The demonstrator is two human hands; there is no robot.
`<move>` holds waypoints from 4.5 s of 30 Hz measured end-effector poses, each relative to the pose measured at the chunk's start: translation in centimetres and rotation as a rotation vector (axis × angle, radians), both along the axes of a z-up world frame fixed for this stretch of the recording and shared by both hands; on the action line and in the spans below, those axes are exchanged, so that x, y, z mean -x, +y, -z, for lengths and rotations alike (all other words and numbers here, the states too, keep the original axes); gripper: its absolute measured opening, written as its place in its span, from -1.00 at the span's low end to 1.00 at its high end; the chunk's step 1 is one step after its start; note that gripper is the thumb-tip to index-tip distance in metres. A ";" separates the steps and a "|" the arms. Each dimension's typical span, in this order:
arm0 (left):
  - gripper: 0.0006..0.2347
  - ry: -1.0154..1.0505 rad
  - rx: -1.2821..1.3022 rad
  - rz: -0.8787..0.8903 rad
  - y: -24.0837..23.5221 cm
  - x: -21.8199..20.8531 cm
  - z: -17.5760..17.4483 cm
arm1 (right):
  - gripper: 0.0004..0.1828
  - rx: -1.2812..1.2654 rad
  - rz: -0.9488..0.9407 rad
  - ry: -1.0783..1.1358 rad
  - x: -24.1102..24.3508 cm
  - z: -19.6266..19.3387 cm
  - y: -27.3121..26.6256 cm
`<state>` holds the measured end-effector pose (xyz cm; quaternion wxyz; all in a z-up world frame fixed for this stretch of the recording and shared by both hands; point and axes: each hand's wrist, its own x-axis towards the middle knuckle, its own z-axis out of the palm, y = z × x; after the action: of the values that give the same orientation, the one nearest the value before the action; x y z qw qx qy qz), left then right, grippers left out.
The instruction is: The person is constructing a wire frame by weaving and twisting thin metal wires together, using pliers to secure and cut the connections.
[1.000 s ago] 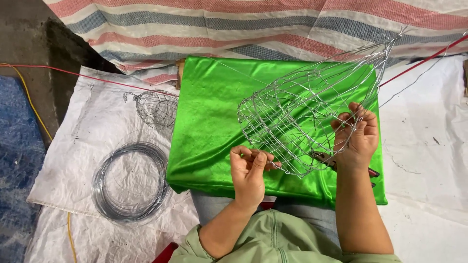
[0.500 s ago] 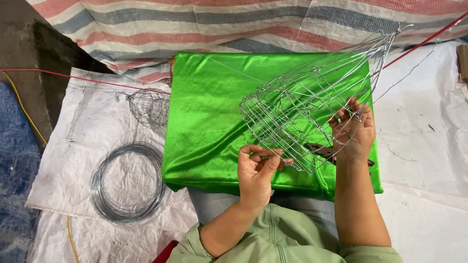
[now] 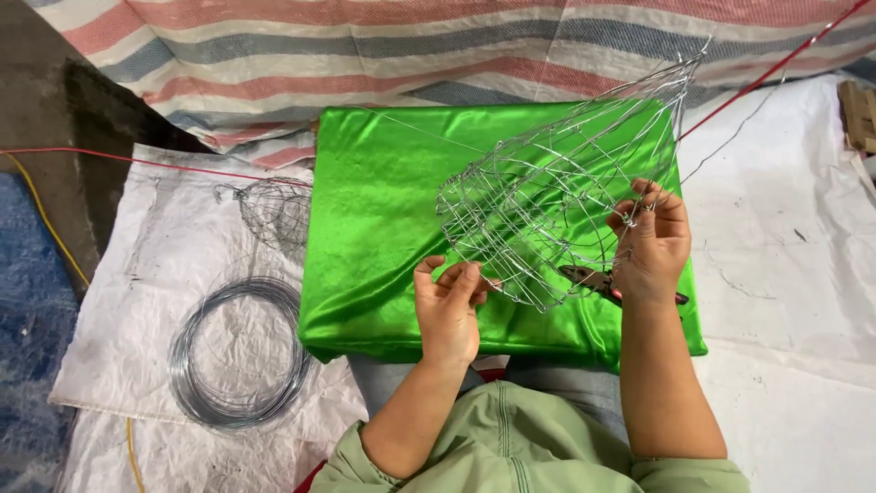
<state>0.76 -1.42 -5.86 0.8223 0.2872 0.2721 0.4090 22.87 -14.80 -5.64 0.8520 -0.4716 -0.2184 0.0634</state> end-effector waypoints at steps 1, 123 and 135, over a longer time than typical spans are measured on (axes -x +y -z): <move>-0.57 -0.004 -0.007 -0.007 0.1 0.1 -0.1 | -0.65 -0.007 -0.007 -0.004 0.1 -0.2 0.2; -0.78 0.400 -1.355 -0.240 2.2 -2.1 -8.9 | -0.77 0.310 0.149 -0.542 8.2 1.0 -0.6; -0.68 0.046 -1.008 0.089 6.9 -2.7 -9.3 | -0.75 0.194 -0.017 -0.578 6.6 4.2 0.3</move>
<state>3.49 5.45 3.41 0.5920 0.6685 0.0464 0.4479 16.25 -14.52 -9.88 0.7048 -0.5475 -0.4487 -0.0457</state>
